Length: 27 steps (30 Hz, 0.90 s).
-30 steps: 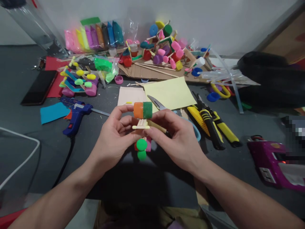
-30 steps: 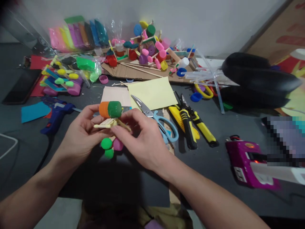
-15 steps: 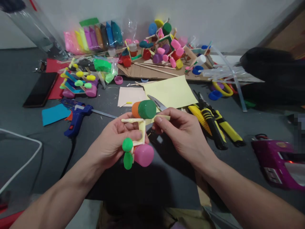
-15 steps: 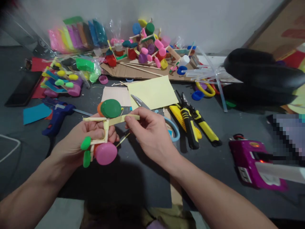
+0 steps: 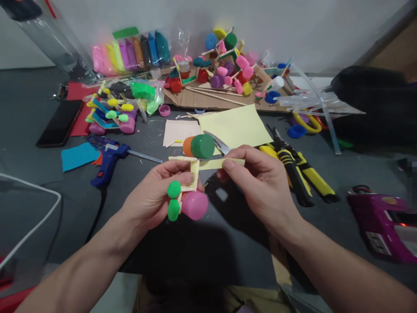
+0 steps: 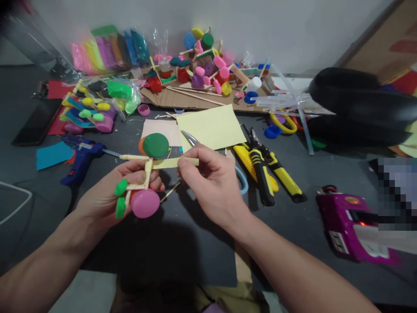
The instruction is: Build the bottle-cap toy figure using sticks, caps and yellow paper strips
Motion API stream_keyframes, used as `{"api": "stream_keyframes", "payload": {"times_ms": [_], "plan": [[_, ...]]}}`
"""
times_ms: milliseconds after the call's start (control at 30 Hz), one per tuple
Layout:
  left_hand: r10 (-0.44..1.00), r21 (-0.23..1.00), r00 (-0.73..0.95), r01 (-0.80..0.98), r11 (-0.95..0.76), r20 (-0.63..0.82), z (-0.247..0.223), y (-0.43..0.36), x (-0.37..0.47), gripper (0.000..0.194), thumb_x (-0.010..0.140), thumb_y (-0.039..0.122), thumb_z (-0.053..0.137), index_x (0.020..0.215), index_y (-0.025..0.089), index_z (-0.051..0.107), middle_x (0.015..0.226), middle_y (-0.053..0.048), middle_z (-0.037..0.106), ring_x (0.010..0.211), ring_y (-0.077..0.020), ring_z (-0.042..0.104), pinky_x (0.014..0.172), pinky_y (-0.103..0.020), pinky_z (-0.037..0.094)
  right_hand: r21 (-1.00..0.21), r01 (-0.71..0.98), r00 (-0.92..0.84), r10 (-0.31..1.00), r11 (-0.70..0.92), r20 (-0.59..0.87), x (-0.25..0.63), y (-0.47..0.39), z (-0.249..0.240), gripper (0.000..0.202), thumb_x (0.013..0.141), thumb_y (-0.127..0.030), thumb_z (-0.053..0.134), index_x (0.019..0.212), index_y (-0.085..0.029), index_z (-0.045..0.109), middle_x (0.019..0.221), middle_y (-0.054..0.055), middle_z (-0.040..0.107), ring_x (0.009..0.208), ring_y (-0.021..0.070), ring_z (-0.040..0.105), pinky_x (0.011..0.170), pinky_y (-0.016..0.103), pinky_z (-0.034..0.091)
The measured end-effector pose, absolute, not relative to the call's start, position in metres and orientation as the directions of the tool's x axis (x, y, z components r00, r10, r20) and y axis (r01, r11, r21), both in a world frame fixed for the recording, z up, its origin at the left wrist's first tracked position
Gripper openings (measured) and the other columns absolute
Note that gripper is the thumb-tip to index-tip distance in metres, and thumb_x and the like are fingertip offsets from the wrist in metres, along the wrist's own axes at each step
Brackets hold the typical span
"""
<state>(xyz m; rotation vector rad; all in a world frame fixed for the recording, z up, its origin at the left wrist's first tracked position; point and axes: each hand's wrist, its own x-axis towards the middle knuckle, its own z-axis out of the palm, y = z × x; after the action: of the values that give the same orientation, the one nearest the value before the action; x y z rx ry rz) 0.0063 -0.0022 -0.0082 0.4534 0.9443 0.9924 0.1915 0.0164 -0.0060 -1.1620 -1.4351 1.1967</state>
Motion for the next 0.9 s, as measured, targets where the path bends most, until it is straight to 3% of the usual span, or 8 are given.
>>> {"api": "stream_keyframes", "payload": {"times_ms": [133,267,433,600,767,900], "plan": [[0.860,0.712,0.180,-0.495,0.498,-0.477,-0.0065,-0.0026,0.0062,0.013,0.069,0.011,0.082,0.082,0.013,0.079,0.064,-0.003,0.073,0.057,-0.0110,0.069,0.058,-0.017,0.058,-0.981,0.158,-0.192,0.978,0.117,0.085,0.1913,0.0162,-0.0051,0.014,0.088,-0.024,0.064,0.075,-0.023,0.068,0.068,-0.002,0.066,0.061,0.0137,0.056,0.056,0.030,0.043],[0.859,0.706,0.154,-0.509,0.493,-0.489,-0.0073,-0.0032,0.0079,0.020,0.065,0.010,0.087,0.083,0.014,0.081,0.064,-0.003,0.076,0.056,-0.0112,0.070,0.053,-0.014,0.056,-0.991,0.082,-0.244,0.966,0.105,0.082,0.1870,0.0141,-0.0035,0.002,0.085,-0.025,0.073,0.084,-0.024,0.074,0.081,-0.002,0.073,0.070,0.0141,0.064,0.063,0.029,0.052],[0.865,0.694,0.195,-0.527,0.490,-0.463,-0.0094,-0.0034,0.0095,0.021,0.065,0.014,0.090,0.084,0.015,0.083,0.064,-0.003,0.077,0.056,-0.0102,0.071,0.055,-0.013,0.056,-0.998,-0.049,-0.217,0.975,0.037,0.047,0.1826,0.0134,-0.0040,0.011,0.085,-0.017,0.073,0.076,-0.023,0.074,0.071,-0.003,0.070,0.064,0.0115,0.064,0.061,0.025,0.055],[0.863,0.695,0.181,-0.525,0.491,-0.473,-0.0086,-0.0030,0.0119,0.018,0.068,0.013,0.087,0.086,0.015,0.083,0.064,-0.003,0.077,0.055,-0.0099,0.070,0.053,-0.013,0.055,-0.993,-0.096,-0.183,0.979,0.068,0.085,0.1821,0.0152,-0.0095,0.013,0.087,-0.015,0.071,0.077,-0.022,0.074,0.071,-0.004,0.068,0.065,0.0095,0.064,0.060,0.022,0.054],[0.866,0.692,0.146,-0.545,0.473,-0.478,-0.0081,-0.0030,0.0137,0.016,0.065,0.009,0.086,0.080,0.013,0.082,0.064,-0.004,0.077,0.056,-0.0102,0.071,0.056,-0.014,0.057,-0.957,0.092,-0.145,0.954,0.275,0.261,0.1835,0.0120,-0.0103,0.017,0.089,-0.011,0.067,0.077,-0.022,0.073,0.072,-0.005,0.068,0.064,0.0085,0.061,0.059,0.021,0.051],[0.860,0.703,0.086,-0.538,0.464,-0.502,-0.0072,-0.0026,0.0152,0.018,0.060,0.008,0.088,0.075,0.012,0.081,0.064,-0.004,0.076,0.056,-0.0101,0.070,0.057,-0.014,0.057,-0.795,0.311,-0.207,0.853,0.521,0.479,0.1853,0.0095,-0.0088,0.019,0.093,-0.010,0.062,0.083,-0.022,0.073,0.077,-0.002,0.070,0.070,0.0111,0.063,0.067,0.025,0.052]]}}
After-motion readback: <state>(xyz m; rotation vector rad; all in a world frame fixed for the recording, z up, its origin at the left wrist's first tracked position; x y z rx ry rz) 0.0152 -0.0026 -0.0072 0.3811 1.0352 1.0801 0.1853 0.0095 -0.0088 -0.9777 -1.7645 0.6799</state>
